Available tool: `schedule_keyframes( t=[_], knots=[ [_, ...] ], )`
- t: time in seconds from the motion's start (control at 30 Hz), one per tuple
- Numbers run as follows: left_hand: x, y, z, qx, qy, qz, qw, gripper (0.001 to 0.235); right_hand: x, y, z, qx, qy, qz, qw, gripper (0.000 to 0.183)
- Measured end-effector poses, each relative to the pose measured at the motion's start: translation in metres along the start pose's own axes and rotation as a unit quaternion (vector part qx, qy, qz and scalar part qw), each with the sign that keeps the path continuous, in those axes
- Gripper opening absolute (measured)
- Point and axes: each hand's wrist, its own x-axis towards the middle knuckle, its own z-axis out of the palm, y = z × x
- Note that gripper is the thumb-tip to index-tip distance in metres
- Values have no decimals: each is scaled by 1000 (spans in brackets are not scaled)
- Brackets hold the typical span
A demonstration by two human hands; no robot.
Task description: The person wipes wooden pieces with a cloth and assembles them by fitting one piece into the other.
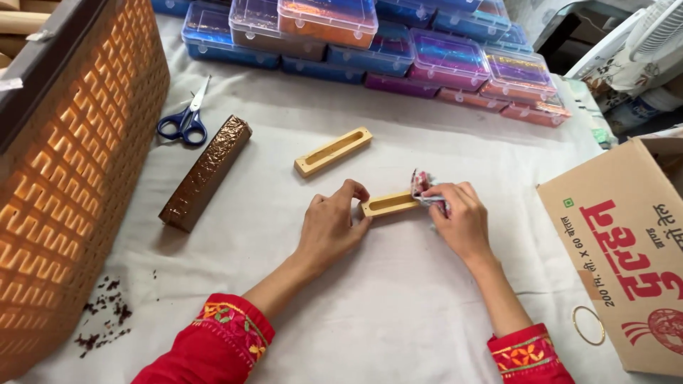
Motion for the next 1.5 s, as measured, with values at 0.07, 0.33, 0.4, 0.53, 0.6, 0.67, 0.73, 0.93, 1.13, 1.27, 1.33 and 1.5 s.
schedule_keyframes(
  t=[0.07, 0.33, 0.4, 0.53, 0.6, 0.67, 0.73, 0.93, 1.13, 1.27, 1.33, 1.5],
  knots=[
    [-1, -2, 0, 6, 12, 10, 1000, 34, 4, -26, -3, 8, 20, -22, 1000, 35],
    [-1, -15, 12, 87, 53, 27, 994, 40, 10, -35, -4, -1, -46, -167, 985, 59],
    [0, -15, 12, 73, 35, 9, 997, 41, 6, -6, -10, -26, -66, -74, 995, 60],
    [-1, -9, 7, 95, 46, 0, 994, 42, -2, -14, 9, -67, -55, -50, 995, 55],
    [0, -12, 9, 123, 66, 8, 990, 42, -1, -46, 10, -56, -36, -139, 988, 56],
    [0, -14, 12, 125, 74, 22, 989, 41, 7, -47, 4, -38, -29, -178, 983, 58],
    [-1, -15, 12, 133, 69, 34, 988, 39, 9, -35, 1, -14, -23, -206, 978, 60],
    [0, -10, 9, 104, 71, 61, 990, 33, -3, 9, 0, -79, -35, -52, 995, 59],
    [0, -19, 23, 61, 43, 59, 995, 36, 6, -45, 2, 0, 20, -131, 991, 58],
    [0, -15, 17, 68, 57, 79, 993, 48, 6, -7, -1, -13, -26, -138, 990, 60],
    [0, -12, 15, 83, 56, 78, 992, 49, 3, 14, -2, -34, -30, -116, 992, 60],
    [6, -10, 6, 195, 113, 116, 967, 41, 7, 17, -13, -88, -14, -55, 994, 60]
  ],
)
